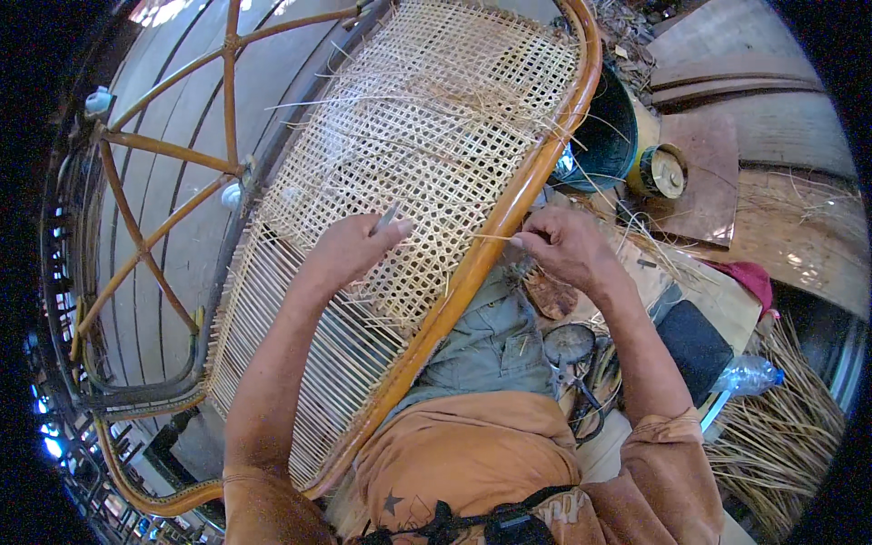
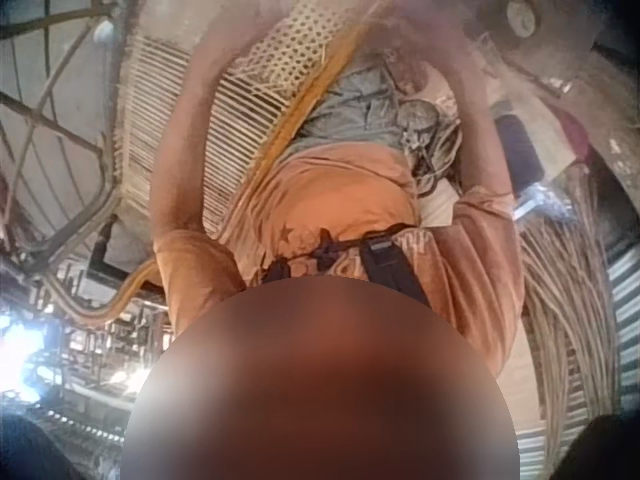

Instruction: Repairing and weaving the seat of a rattan or cane chair frame using tools and weaving strips.

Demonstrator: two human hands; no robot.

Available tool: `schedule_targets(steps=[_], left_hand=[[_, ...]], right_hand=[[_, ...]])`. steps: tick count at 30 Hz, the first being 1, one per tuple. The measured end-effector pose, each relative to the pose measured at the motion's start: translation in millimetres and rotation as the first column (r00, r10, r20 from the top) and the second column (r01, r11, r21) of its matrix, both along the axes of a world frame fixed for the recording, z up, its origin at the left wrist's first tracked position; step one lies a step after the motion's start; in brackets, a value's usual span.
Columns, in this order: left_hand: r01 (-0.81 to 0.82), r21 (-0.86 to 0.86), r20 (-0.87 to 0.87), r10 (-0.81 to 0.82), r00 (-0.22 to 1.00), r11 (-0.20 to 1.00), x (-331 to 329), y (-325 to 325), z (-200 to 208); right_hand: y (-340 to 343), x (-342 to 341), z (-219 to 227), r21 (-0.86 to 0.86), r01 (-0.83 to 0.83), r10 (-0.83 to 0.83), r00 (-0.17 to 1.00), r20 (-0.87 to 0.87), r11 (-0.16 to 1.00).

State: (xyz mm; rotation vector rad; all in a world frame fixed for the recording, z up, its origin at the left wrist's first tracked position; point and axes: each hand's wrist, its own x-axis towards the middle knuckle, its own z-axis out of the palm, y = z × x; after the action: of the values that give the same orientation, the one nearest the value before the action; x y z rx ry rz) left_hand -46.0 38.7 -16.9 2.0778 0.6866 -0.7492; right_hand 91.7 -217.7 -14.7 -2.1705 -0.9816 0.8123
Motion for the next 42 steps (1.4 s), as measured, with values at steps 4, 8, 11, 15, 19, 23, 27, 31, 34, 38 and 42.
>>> schedule_targets(steps=[4,8,11,15,19,23,27,31,34,38,42], left_hand=[[0.155,0.033,-0.01,-0.155,0.988,0.987,-2,7,-17],[0.19,0.135,0.09,-0.203,0.975,0.972,-10,6,-21],[0.199,0.233,0.016,-0.209,0.978,0.952,-11,7,-18],[0.224,0.161,0.047,-0.234,0.971,0.961,-17,14,-23],[0.307,0.208,0.13,-0.337,0.933,0.929,-19,13,-33],[0.328,0.105,0.032,-0.333,0.943,0.939,-12,20,-20],[0.347,0.119,-0.001,-0.349,0.937,0.93,-17,34,-29],[0.407,0.128,-0.023,-0.408,0.913,0.904,-25,49,-38],[0.355,0.137,-0.007,-0.358,0.934,0.925,-35,58,-34],[0.375,0.179,-0.04,-0.374,0.927,0.91,-43,63,-32],[0.367,0.272,-0.011,-0.379,0.925,0.889,-50,67,-24]], right_hand=[[1,8,-2,-0.126,0.009,-0.017,0.998,-0.065,0.992],[-2,13,-8,-0.152,-0.014,0.007,0.999,-0.047,0.988],[-1,16,-6,-0.171,-0.019,0.01,0.998,-0.057,0.985],[0,20,-11,-0.18,-0.031,0.015,0.996,-0.092,0.983],[7,28,-11,-0.158,-0.119,0.111,0.992,-0.063,0.98],[11,26,-17,-0.084,-0.127,0.122,0.991,-0.06,0.988],[25,24,-15,-0.267,-0.208,0.224,0.974,0.034,0.941],[38,2,-19,-0.171,-0.224,0.268,0.914,0.304,0.96],[49,-4,-17,-0.352,-0.227,0.344,0.883,0.318,0.908],[42,14,-23,-0.23,-0.324,0.371,0.906,0.203,0.918],[49,15,-15,-0.285,-0.3,0.341,0.934,0.109,0.911]])
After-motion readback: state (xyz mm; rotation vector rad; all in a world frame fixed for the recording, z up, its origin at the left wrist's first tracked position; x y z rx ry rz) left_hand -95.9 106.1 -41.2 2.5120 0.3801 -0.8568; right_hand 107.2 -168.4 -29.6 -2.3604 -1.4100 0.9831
